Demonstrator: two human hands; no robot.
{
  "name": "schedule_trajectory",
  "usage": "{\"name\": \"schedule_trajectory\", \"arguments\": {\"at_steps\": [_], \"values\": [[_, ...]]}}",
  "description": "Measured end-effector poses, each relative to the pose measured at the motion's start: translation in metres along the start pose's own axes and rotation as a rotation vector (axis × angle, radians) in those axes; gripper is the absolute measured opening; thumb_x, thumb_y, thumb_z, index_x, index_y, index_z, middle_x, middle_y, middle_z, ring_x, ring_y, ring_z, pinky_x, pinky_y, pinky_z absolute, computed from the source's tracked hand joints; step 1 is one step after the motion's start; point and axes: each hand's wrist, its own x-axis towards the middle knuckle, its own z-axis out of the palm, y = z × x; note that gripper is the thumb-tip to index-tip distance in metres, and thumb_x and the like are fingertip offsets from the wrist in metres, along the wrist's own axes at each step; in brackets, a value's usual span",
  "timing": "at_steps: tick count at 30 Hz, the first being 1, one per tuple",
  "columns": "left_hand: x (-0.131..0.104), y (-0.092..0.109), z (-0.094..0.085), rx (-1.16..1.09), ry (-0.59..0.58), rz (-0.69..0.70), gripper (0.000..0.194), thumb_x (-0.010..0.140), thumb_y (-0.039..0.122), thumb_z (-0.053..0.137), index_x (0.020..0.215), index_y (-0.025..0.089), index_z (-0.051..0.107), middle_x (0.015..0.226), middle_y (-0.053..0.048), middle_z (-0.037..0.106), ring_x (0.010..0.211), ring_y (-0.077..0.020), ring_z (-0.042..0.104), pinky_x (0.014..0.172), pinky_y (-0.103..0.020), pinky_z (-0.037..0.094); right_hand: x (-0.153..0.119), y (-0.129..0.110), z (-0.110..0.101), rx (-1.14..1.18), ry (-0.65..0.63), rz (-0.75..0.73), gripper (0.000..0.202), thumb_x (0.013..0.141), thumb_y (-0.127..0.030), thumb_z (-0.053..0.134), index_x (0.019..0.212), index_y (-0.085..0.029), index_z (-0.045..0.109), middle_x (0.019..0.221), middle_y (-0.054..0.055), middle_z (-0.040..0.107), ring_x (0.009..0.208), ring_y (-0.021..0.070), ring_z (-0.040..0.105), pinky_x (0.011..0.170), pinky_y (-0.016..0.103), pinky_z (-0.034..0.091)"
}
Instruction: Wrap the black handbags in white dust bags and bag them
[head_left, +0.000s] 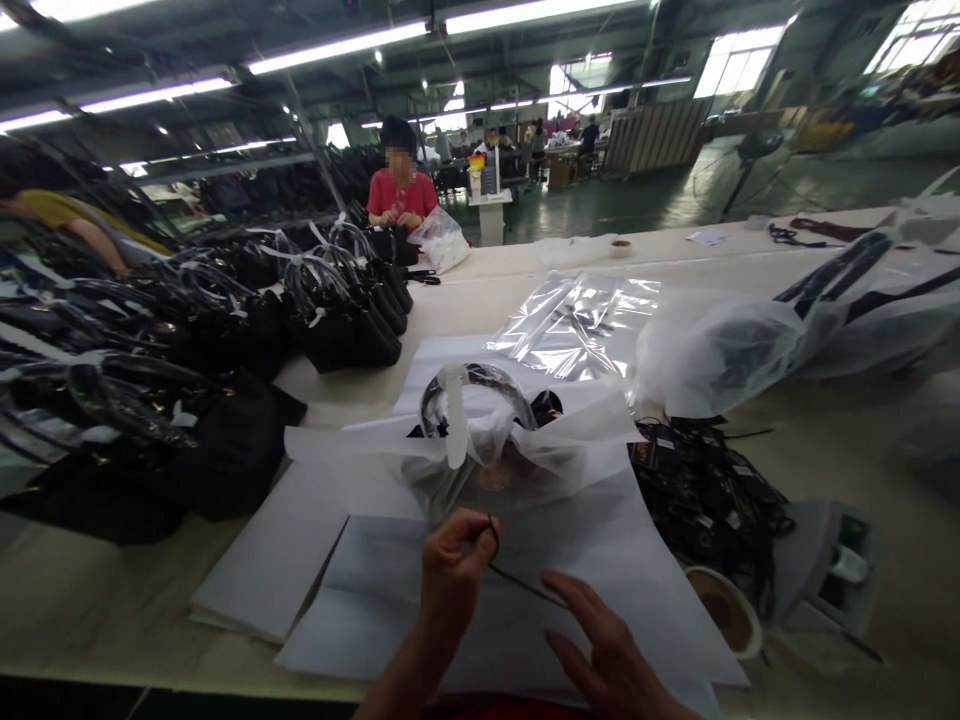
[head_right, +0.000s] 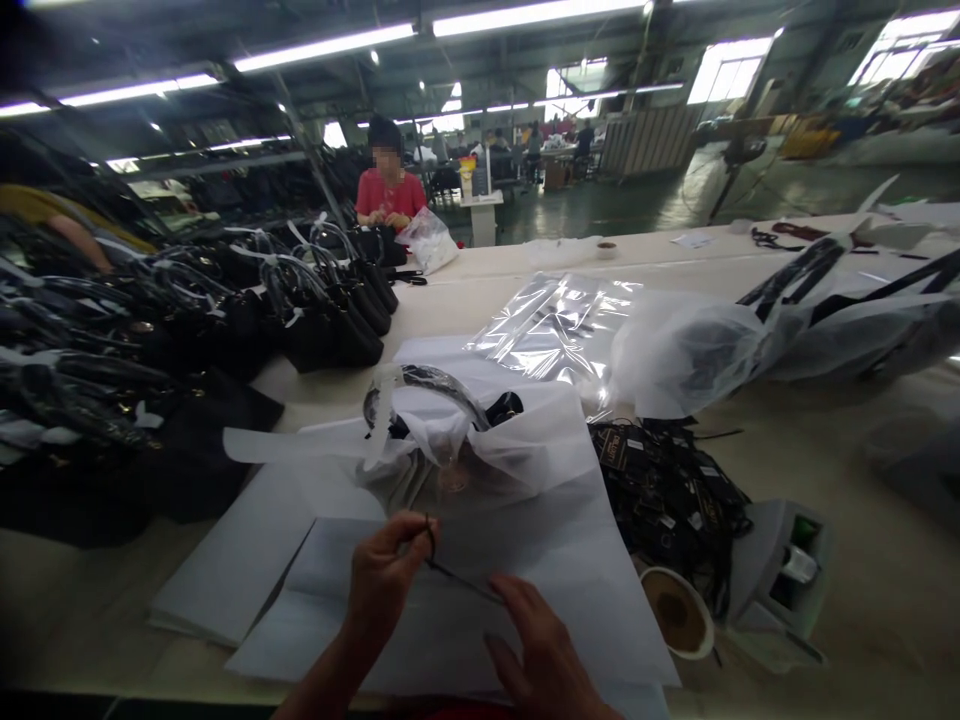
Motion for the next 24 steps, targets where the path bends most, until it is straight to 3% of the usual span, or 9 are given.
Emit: {"name": "schedule_trajectory", "arguments": {"at_steps": [2, 5, 11, 13, 16, 18, 20, 22, 24], "values": [[-0.006, 0.002, 0.0, 0.175, -0.049, 0.213, 0.013, 0.074, 0.025, 0.06, 0.064, 0.02, 0.067, 0.075, -0.004, 0.062, 0.072, -0.0158, 0.057, 0.068, -0.027, 0.046, 0.02, -0.016, 0.005, 0.116, 0.109, -0.079, 0.051, 0.079, -0.027, 0.056, 0.129, -0.02, 0.046, 0.129, 0.012, 0.052, 0.118, 0.0242, 0.049, 0.101, 0.037, 0.039], [-0.009, 0.001, -0.001, 0.376, 0.029, 0.437, 0.015, 0.076, 0.019, 0.055, 0.069, 0.022, 0.069, 0.087, -0.006, 0.063, 0.086, -0.0194, 0.057, 0.077, -0.032, 0.047, 0.05, -0.043, 0.017, 0.408, 0.158, -0.13, 0.038, 0.079, -0.028, 0.058, 0.117, -0.021, 0.051, 0.112, 0.008, 0.06, 0.105, 0.0194, 0.055, 0.093, 0.031, 0.044], [0.0, 0.003, -0.023, 0.528, 0.07, 0.483, 0.018, 0.079, 0.018, 0.051, 0.068, 0.021, 0.065, 0.091, -0.007, 0.062, 0.089, -0.0195, 0.058, 0.074, -0.031, 0.05, 0.074, -0.058, 0.039, 0.817, 0.015, 0.02, 0.027, 0.081, -0.044, 0.059, 0.081, -0.017, 0.06, 0.064, -0.001, 0.056, 0.063, 0.0113, 0.052, 0.064, 0.024, 0.044], [0.009, 0.01, -0.036, 0.62, 0.061, 0.604, 0.013, 0.079, 0.018, 0.052, 0.083, 0.02, 0.064, 0.103, -0.009, 0.061, 0.102, -0.0226, 0.056, 0.083, -0.035, 0.049, 0.075, -0.054, 0.041, 0.821, 0.037, 0.096, 0.036, 0.08, -0.051, 0.058, 0.078, -0.016, 0.061, 0.05, -0.005, 0.043, 0.047, 0.008, 0.038, 0.049, 0.021, 0.035], [0.03, 0.021, -0.056, 0.876, 0.083, 0.778, 0.044, 0.078, 0.02, 0.054, 0.12, 0.012, 0.048, 0.13, -0.016, 0.049, 0.128, -0.0301, 0.036, 0.102, -0.047, 0.034, 0.08, -0.049, 0.038, 0.772, 0.131, 0.188, 0.041, 0.074, -0.057, 0.061, 0.077, -0.016, 0.06, 0.049, -0.008, 0.03, 0.044, 0.0063, 0.025, 0.041, 0.02, 0.022], [0.045, 0.023, -0.066, 1.055, 0.113, 0.821, 0.055, 0.078, 0.022, 0.055, 0.128, 0.006, 0.038, 0.133, -0.021, 0.045, 0.133, -0.0339, 0.027, 0.107, -0.053, 0.024, 0.085, -0.048, 0.033, 0.743, 0.174, 0.21, 0.041, 0.073, -0.057, 0.062, 0.075, -0.016, 0.059, 0.051, -0.008, 0.027, 0.046, 0.0063, 0.023, 0.042, 0.02, 0.02], [0.056, 0.015, -0.07, 1.2, 0.148, 0.824, 0.049, 0.08, 0.023, 0.054, 0.124, 0.005, 0.041, 0.12, -0.019, 0.055, 0.125, -0.0345, 0.038, 0.107, -0.055, 0.021, 0.091, -0.05, 0.029, 0.731, 0.2, 0.214, 0.042, 0.072, -0.057, 0.062, 0.074, -0.016, 0.059, 0.052, -0.008, 0.026, 0.047, 0.0066, 0.022, 0.042, 0.02, 0.02], [0.059, -0.003, -0.067, 1.306, 0.138, 0.814, 0.034, 0.084, 0.018, 0.05, 0.117, 0.009, 0.049, 0.094, -0.012, 0.063, 0.1, -0.0281, 0.056, 0.099, -0.05, 0.033, 0.099, -0.054, 0.025, 0.709, 0.24, 0.206, 0.042, 0.072, -0.057, 0.062, 0.074, -0.016, 0.059, 0.052, -0.007, 0.027, 0.047, 0.0069, 0.024, 0.042, 0.02, 0.02], [0.054, -0.028, -0.057, 1.376, 0.046, 0.797, 0.026, 0.085, 0.01, 0.043, 0.108, 0.012, 0.055, 0.074, -0.006, 0.061, 0.074, -0.021, 0.058, 0.078, -0.038, 0.044, 0.11, -0.06, 0.022, 0.657, 0.3, 0.167, 0.04, 0.073, -0.055, 0.061, 0.076, -0.016, 0.06, 0.053, -0.006, 0.031, 0.048, 0.0074, 0.027, 0.043, 0.02, 0.024]]}}
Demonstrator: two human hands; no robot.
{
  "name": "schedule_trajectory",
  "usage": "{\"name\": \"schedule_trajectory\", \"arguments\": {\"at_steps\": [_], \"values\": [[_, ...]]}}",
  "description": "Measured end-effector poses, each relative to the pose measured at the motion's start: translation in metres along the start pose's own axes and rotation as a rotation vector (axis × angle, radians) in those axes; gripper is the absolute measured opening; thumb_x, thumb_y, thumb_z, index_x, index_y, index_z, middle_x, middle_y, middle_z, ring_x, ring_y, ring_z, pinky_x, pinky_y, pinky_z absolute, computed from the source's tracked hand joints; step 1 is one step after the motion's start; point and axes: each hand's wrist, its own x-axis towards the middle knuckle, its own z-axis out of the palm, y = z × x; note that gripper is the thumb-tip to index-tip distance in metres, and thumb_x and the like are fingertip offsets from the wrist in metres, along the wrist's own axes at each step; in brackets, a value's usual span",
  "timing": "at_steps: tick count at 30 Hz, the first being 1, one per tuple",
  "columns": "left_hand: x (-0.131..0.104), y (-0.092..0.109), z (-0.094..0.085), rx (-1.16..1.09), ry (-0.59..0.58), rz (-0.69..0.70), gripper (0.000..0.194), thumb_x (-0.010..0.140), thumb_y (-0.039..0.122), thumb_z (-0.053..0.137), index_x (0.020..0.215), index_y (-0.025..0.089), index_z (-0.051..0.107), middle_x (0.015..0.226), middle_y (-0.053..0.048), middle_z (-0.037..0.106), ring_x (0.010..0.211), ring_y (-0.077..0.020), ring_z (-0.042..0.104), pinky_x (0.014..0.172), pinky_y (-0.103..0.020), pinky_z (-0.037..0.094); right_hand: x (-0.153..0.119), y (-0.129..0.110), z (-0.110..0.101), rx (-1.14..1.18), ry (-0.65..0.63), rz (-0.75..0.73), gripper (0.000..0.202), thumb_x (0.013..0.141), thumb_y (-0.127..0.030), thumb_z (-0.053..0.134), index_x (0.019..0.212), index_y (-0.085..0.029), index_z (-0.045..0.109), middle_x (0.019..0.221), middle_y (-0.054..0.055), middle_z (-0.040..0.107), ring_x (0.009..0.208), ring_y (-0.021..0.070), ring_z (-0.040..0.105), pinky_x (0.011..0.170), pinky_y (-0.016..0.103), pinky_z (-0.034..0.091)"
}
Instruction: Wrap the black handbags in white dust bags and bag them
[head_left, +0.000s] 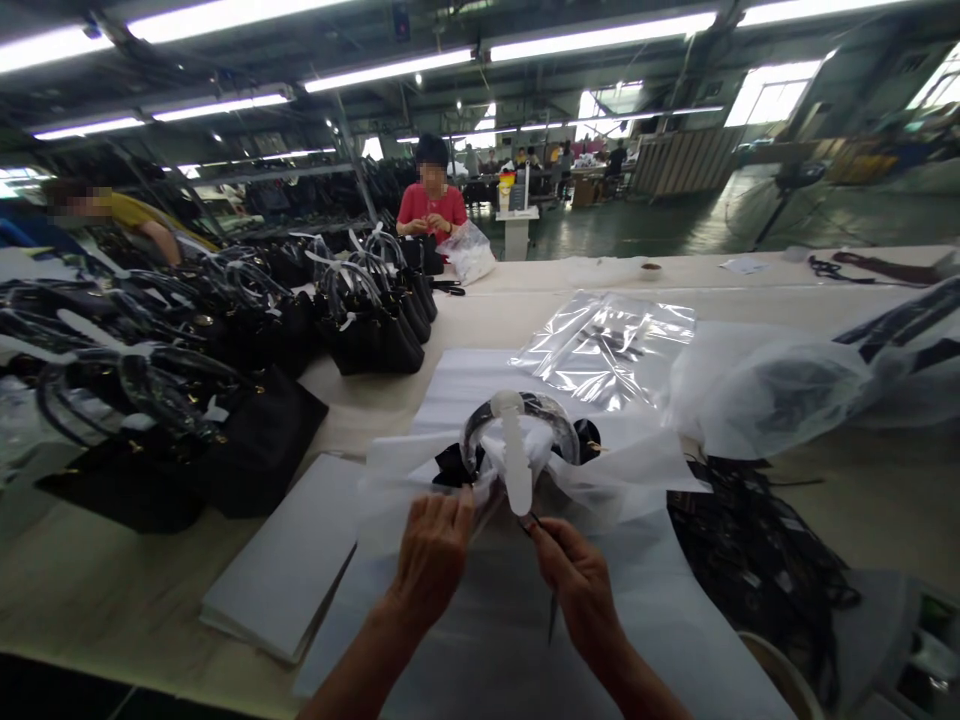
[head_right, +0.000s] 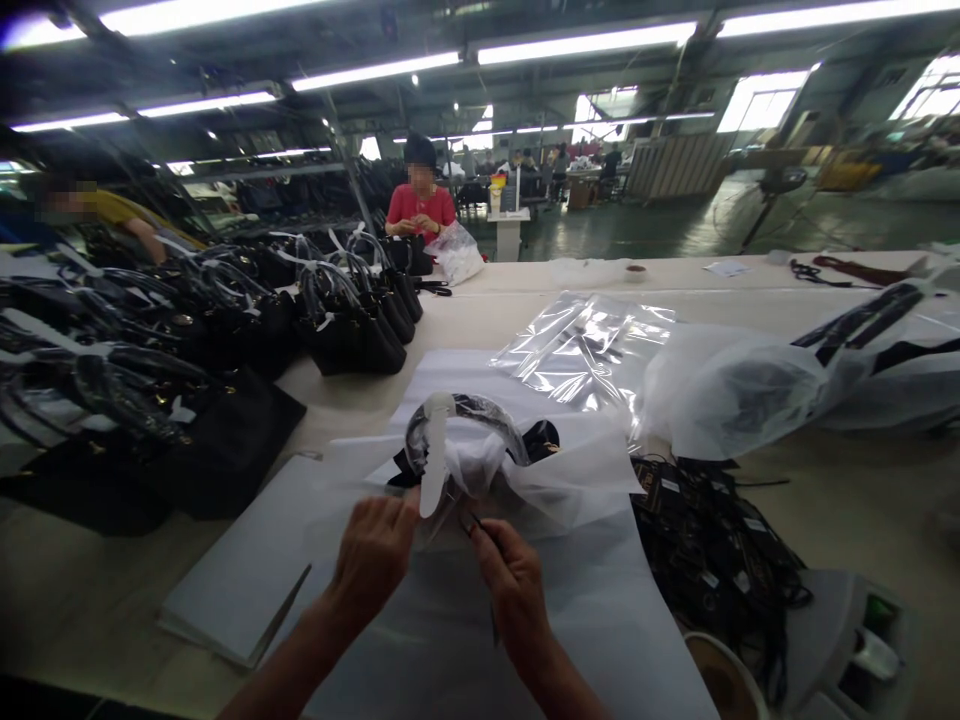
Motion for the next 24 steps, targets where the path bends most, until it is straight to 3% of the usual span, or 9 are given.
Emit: {"name": "schedule_trajectory", "arguments": {"at_steps": [2, 4, 7, 10, 13, 15, 18, 20, 24], "values": [[-0.015, 0.016, 0.02, -0.017, -0.093, 0.049, 0.031, 0.082, 0.002, 0.037, 0.104, 0.011, 0.057, 0.07, -0.007, 0.061, 0.066, -0.0198, 0.056, 0.064, -0.032, 0.044, 0.011, -0.008, 0.007, -0.055, 0.02, -0.093, 0.037, 0.074, -0.053, 0.06, 0.078, -0.016, 0.062, 0.056, -0.004, 0.039, 0.051, 0.0084, 0.032, 0.047, 0.021, 0.031], [-0.027, 0.028, 0.034, -0.078, -0.163, 0.048, 0.039, 0.076, -0.003, 0.035, 0.106, 0.009, 0.057, 0.078, -0.01, 0.064, 0.07, -0.0213, 0.059, 0.063, -0.032, 0.045, 0.024, -0.013, 0.015, -0.125, 0.008, -0.182, 0.033, 0.076, -0.049, 0.058, 0.079, -0.016, 0.063, 0.062, -0.001, 0.05, 0.057, 0.0107, 0.041, 0.054, 0.023, 0.038], [-0.033, 0.032, 0.033, -0.272, -0.228, -0.031, 0.037, 0.078, 0.005, 0.042, 0.111, 0.01, 0.056, 0.085, -0.013, 0.065, 0.073, -0.0233, 0.06, 0.064, -0.034, 0.048, 0.044, -0.011, 0.027, -0.247, -0.024, -0.24, 0.03, 0.08, -0.044, 0.054, 0.082, -0.017, 0.065, 0.072, 0.002, 0.06, 0.066, 0.0148, 0.051, 0.062, 0.025, 0.043], [-0.02, 0.016, 0.015, -0.519, -0.137, -0.191, 0.028, 0.085, 0.024, 0.045, 0.107, 0.015, 0.058, 0.09, -0.012, 0.065, 0.079, -0.0217, 0.061, 0.069, -0.032, 0.05, 0.062, 0.001, 0.033, -0.371, -0.097, -0.255, 0.028, 0.082, -0.04, 0.05, 0.086, -0.018, 0.066, 0.076, 0.003, 0.063, 0.074, 0.0176, 0.055, 0.066, 0.026, 0.045], [0.005, -0.008, 0.001, -0.731, 0.016, -0.414, 0.031, 0.088, 0.023, 0.038, 0.112, 0.017, 0.058, 0.096, -0.01, 0.064, 0.087, -0.019, 0.061, 0.077, -0.029, 0.049, 0.077, 0.01, 0.034, -0.455, -0.216, -0.286, 0.028, 0.083, -0.037, 0.047, 0.086, -0.017, 0.066, 0.08, 0.004, 0.065, 0.079, 0.0191, 0.056, 0.071, 0.028, 0.045], [0.024, -0.021, 0.0, -0.912, -0.026, -0.488, 0.033, 0.085, 0.017, 0.04, 0.11, 0.02, 0.061, 0.094, -0.007, 0.065, 0.087, -0.018, 0.061, 0.078, -0.028, 0.048, 0.083, 0.009, 0.033, -0.487, -0.285, -0.299, 0.029, 0.084, -0.036, 0.045, 0.087, -0.017, 0.066, 0.082, 0.004, 0.066, 0.079, 0.0191, 0.057, 0.072, 0.029, 0.045], [0.047, -0.033, 0.004, -1.11, -0.176, -0.438, 0.03, 0.076, 0.01, 0.044, 0.091, 0.021, 0.068, 0.085, -0.003, 0.065, 0.082, -0.0166, 0.06, 0.077, -0.026, 0.046, 0.088, 0.001, 0.032, -0.547, -0.326, -0.303, 0.028, 0.083, -0.033, 0.045, 0.088, -0.017, 0.067, 0.08, 0.003, 0.065, 0.076, 0.0182, 0.057, 0.071, 0.028, 0.044], [0.056, -0.037, 0.008, -1.127, -0.221, -0.399, 0.025, 0.072, 0.009, 0.047, 0.081, 0.02, 0.068, 0.08, -0.002, 0.064, 0.078, -0.0163, 0.059, 0.074, -0.025, 0.046, 0.089, -0.006, 0.032, -0.597, -0.318, -0.303, 0.027, 0.083, -0.032, 0.044, 0.085, -0.017, 0.067, 0.075, 0.002, 0.064, 0.072, 0.0173, 0.056, 0.068, 0.028, 0.044], [0.059, -0.039, 0.015, -1.063, -0.229, -0.404, 0.02, 0.072, 0.011, 0.05, 0.078, 0.02, 0.067, 0.076, -0.002, 0.061, 0.073, -0.0155, 0.056, 0.069, -0.024, 0.045, 0.091, -0.01, 0.033, -0.587, -0.334, -0.352, 0.025, 0.081, -0.031, 0.045, 0.084, -0.018, 0.066, 0.074, 0.001, 0.065, 0.07, 0.0164, 0.057, 0.066, 0.027, 0.044]]}}
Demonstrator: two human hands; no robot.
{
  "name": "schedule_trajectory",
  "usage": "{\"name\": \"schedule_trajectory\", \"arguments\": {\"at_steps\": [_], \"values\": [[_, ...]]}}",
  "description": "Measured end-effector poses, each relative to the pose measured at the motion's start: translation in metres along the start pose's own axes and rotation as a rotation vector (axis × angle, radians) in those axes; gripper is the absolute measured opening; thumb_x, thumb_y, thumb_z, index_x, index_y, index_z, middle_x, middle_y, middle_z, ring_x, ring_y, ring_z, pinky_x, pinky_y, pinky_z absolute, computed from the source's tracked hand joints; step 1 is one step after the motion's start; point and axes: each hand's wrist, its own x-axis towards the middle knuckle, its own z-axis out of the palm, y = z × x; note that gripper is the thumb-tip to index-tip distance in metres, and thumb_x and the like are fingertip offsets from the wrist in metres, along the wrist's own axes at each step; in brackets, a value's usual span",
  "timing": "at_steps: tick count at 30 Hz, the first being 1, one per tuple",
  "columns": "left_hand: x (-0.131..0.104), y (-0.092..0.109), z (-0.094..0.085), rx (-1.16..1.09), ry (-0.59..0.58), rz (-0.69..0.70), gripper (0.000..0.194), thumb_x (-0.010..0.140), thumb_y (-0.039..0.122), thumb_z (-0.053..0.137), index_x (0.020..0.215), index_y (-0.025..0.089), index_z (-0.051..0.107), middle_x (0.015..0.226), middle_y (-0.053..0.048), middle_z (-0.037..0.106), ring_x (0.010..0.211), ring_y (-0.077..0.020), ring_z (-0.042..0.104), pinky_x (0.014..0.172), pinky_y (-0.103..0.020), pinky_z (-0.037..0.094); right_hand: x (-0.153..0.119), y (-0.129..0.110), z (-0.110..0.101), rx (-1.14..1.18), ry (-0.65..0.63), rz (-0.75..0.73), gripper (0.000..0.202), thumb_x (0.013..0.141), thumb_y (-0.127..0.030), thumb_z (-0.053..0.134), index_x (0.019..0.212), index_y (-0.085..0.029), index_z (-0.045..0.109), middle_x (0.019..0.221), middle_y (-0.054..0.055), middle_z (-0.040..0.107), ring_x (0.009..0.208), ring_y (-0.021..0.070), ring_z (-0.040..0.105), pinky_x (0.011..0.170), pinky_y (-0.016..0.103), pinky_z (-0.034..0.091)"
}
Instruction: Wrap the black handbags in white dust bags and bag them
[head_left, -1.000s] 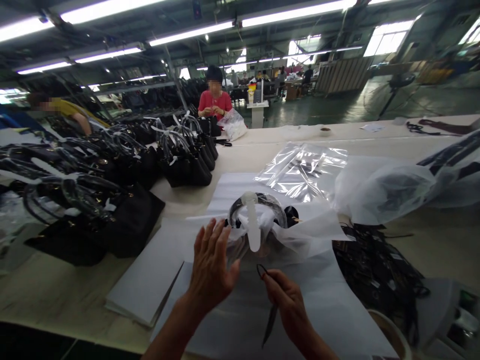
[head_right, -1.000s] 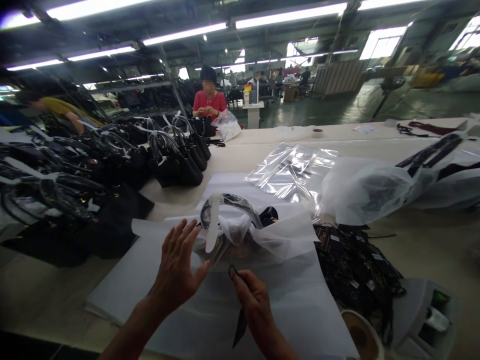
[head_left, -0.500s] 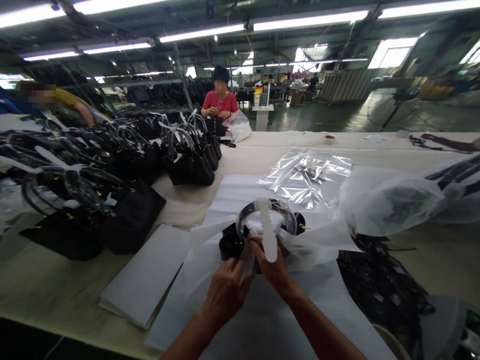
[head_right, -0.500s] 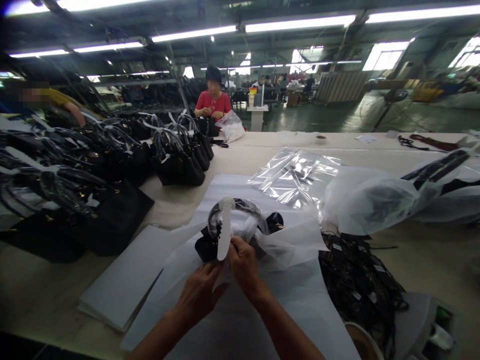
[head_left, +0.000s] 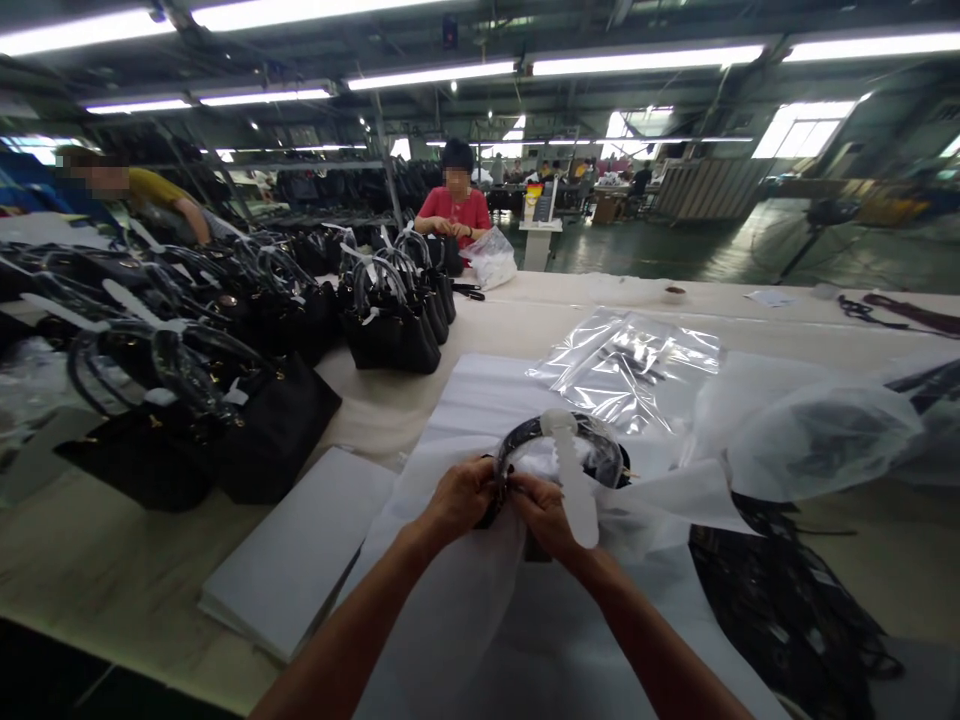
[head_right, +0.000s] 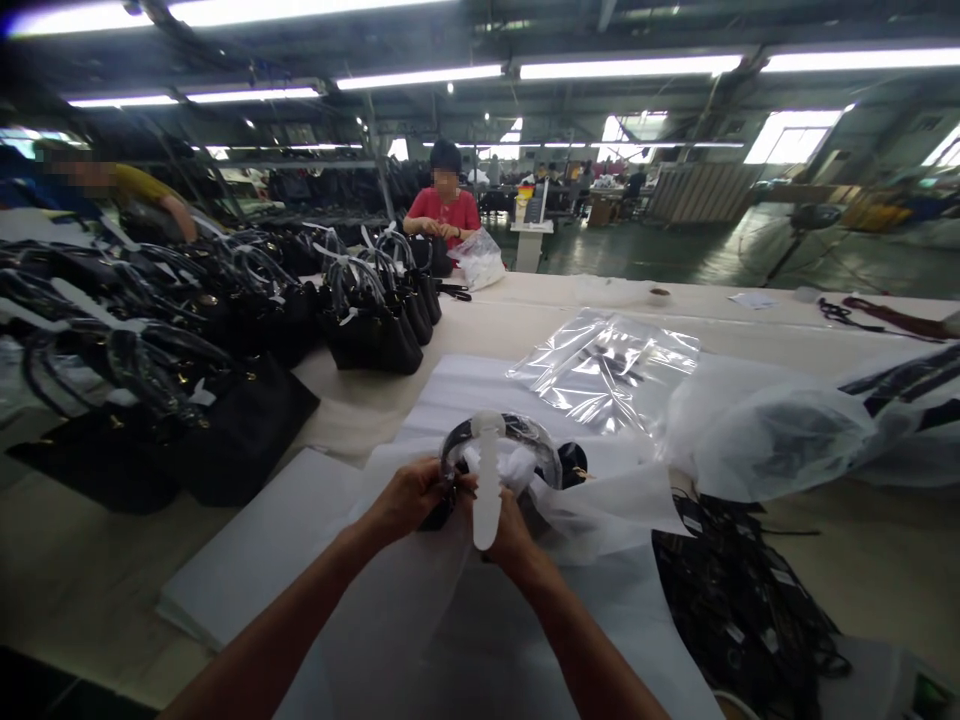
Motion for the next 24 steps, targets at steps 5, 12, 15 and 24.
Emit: {"name": "schedule_trajectory", "arguments": {"at_steps": [5, 12, 15, 24], "values": [[-0.005, -0.007, -0.001, 0.114, 0.1, -0.042, 0.013, 0.074, 0.014, 0.053, 0.07, 0.019, 0.065, 0.075, -0.001, 0.053, 0.071, -0.0147, 0.054, 0.068, -0.026, 0.043, -0.008, 0.0, 0.002, -0.05, 0.086, -0.001, 0.022, 0.081, -0.031, 0.047, 0.088, -0.017, 0.063, 0.066, 0.001, 0.062, 0.06, 0.0152, 0.055, 0.057, 0.025, 0.042], [-0.025, -0.018, -0.005, 0.167, 0.131, 0.158, 0.016, 0.071, 0.005, 0.059, 0.061, 0.017, 0.058, 0.08, -0.001, 0.058, 0.079, -0.0129, 0.054, 0.072, -0.024, 0.044, -0.032, 0.008, -0.001, -0.228, 0.127, -0.052, 0.023, 0.089, -0.031, 0.041, 0.078, -0.018, 0.057, 0.064, 0.001, 0.056, 0.055, 0.0126, 0.051, 0.053, 0.023, 0.038], [-0.031, -0.019, -0.004, 0.382, 0.116, 0.371, 0.018, 0.076, 0.006, 0.056, 0.061, 0.017, 0.056, 0.075, -0.002, 0.06, 0.076, -0.0156, 0.05, 0.07, -0.029, 0.04, -0.032, 0.017, 0.008, -0.258, 0.167, -0.107, 0.024, 0.089, -0.029, 0.039, 0.078, -0.018, 0.058, 0.061, 0.0, 0.054, 0.054, 0.0124, 0.05, 0.052, 0.022, 0.037], [-0.054, -0.011, 0.006, 0.571, 0.077, 0.651, 0.026, 0.082, 0.003, 0.042, 0.06, 0.016, 0.051, 0.072, -0.004, 0.058, 0.071, -0.0165, 0.047, 0.065, -0.029, 0.038, -0.041, 0.025, 0.024, -0.371, 0.187, -0.211, 0.028, 0.089, -0.022, 0.039, 0.076, -0.016, 0.063, 0.063, 0.005, 0.055, 0.056, 0.0145, 0.049, 0.054, 0.025, 0.036]]}}
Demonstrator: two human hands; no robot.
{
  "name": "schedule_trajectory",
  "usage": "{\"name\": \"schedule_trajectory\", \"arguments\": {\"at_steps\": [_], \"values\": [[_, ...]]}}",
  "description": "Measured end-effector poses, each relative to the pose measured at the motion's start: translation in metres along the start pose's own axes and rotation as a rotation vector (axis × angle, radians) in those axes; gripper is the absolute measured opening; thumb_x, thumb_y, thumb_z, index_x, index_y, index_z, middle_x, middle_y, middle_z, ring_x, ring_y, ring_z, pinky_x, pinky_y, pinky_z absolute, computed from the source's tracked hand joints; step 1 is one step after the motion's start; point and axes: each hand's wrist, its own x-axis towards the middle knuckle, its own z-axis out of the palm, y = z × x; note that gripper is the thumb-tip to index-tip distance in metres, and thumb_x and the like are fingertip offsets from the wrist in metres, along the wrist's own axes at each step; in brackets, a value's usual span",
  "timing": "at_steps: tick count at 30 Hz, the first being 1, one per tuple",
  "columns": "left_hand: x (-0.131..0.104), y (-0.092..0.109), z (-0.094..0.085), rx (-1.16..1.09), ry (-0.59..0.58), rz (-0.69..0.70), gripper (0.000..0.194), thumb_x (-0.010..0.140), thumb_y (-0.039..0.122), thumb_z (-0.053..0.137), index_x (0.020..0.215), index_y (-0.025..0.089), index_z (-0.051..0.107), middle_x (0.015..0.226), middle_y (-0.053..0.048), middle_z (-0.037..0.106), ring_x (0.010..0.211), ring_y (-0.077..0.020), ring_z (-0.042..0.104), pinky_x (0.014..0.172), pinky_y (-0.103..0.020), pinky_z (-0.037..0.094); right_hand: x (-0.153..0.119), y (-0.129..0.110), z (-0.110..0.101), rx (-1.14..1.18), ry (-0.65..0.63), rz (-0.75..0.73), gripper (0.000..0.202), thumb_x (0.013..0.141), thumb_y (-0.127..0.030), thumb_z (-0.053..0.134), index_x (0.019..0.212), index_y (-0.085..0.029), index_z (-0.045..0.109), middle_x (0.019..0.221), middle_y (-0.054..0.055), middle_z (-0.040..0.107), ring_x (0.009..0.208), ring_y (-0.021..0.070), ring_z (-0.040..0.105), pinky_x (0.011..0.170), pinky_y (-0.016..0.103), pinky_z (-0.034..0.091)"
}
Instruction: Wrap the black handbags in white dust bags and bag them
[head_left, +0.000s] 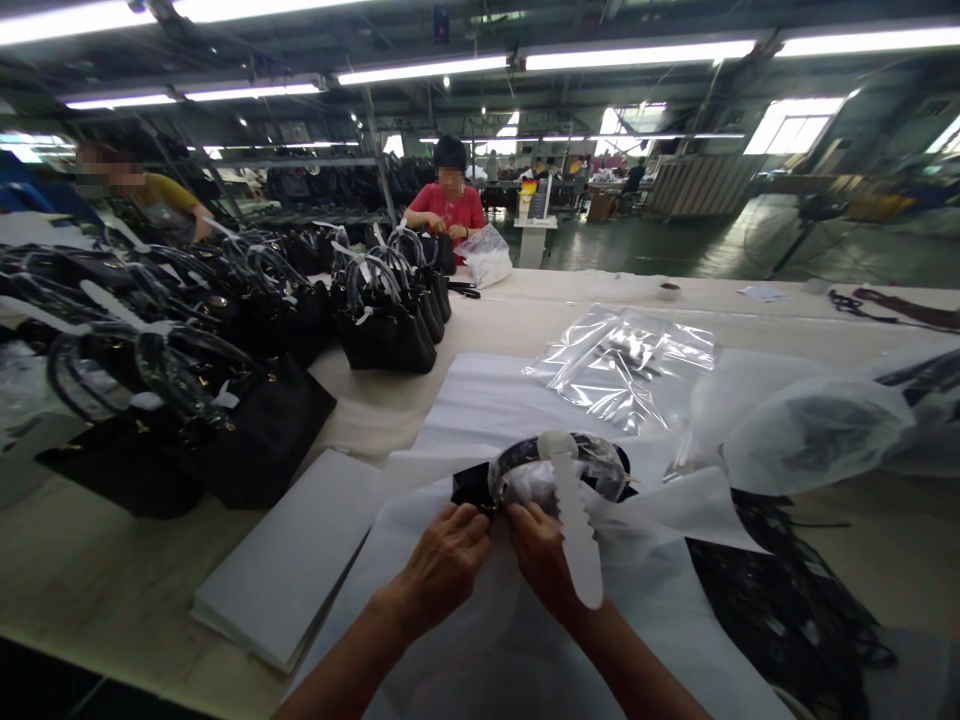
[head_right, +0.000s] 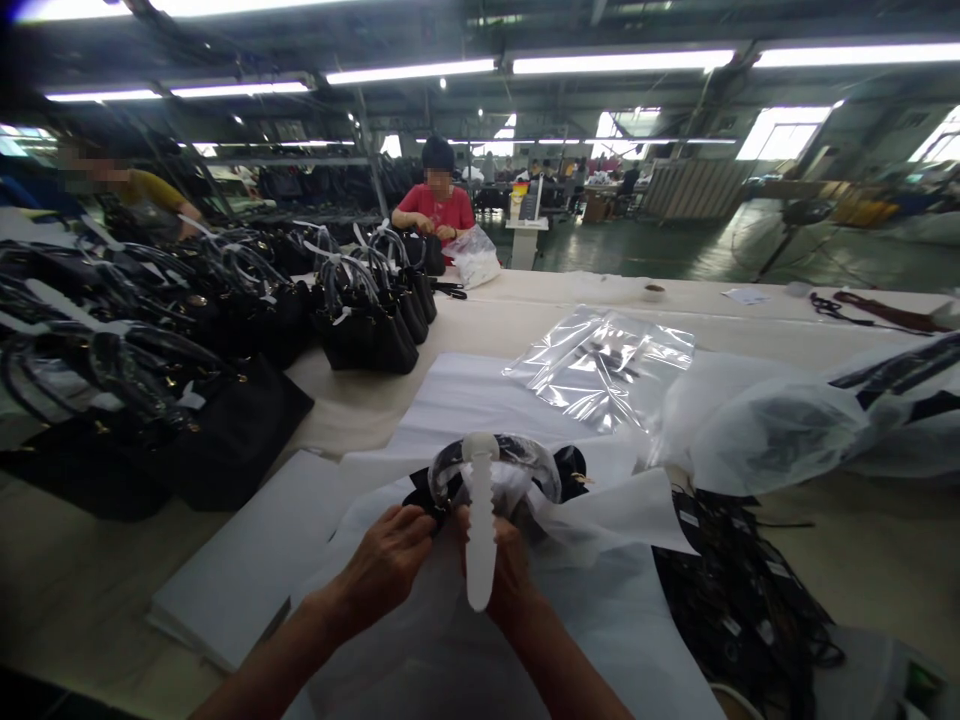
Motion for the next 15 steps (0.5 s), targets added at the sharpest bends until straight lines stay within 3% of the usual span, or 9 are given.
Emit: {"name": "schedule_trajectory", "arguments": {"at_steps": [5, 8, 12, 15], "values": [[0.004, 0.013, 0.001, -0.506, -0.19, -0.431, 0.014, 0.082, 0.014, 0.052, 0.068, 0.017, 0.055, 0.068, 0.0, 0.058, 0.065, -0.0113, 0.052, 0.062, -0.022, 0.039, -0.007, -0.009, -0.029, 0.617, -0.109, 0.403, 0.02, 0.079, -0.039, 0.059, 0.083, -0.02, 0.065, 0.072, 0.002, 0.061, 0.067, 0.0167, 0.054, 0.056, 0.025, 0.042], [0.007, 0.02, 0.001, -0.535, -0.268, -0.533, 0.009, 0.077, 0.016, 0.056, 0.069, 0.017, 0.054, 0.068, 0.001, 0.057, 0.065, -0.0117, 0.05, 0.061, -0.023, 0.036, -0.01, -0.022, -0.046, 0.926, -0.154, 0.653, 0.031, 0.066, -0.039, 0.072, 0.089, -0.02, 0.064, 0.078, 0.001, 0.064, 0.072, 0.0171, 0.057, 0.064, 0.027, 0.045], [0.001, 0.027, 0.003, -0.503, -0.301, -0.614, 0.011, 0.074, 0.019, 0.058, 0.067, 0.017, 0.05, 0.067, 0.001, 0.053, 0.065, -0.0126, 0.046, 0.061, -0.025, 0.032, -0.02, -0.028, -0.053, 1.209, -0.216, 0.784, 0.049, 0.056, -0.028, 0.079, 0.101, -0.02, 0.06, 0.081, 0.001, 0.066, 0.077, 0.0175, 0.06, 0.072, 0.029, 0.045], [-0.003, 0.028, 0.002, -0.585, -0.288, -0.71, 0.015, 0.071, 0.02, 0.058, 0.063, 0.018, 0.046, 0.064, 0.002, 0.048, 0.063, -0.0118, 0.043, 0.06, -0.025, 0.031, -0.031, -0.024, -0.049, 1.303, -0.346, 0.783, 0.042, 0.054, -0.023, 0.078, 0.094, -0.017, 0.065, 0.083, 0.002, 0.067, 0.079, 0.0171, 0.06, 0.072, 0.028, 0.044]]}}
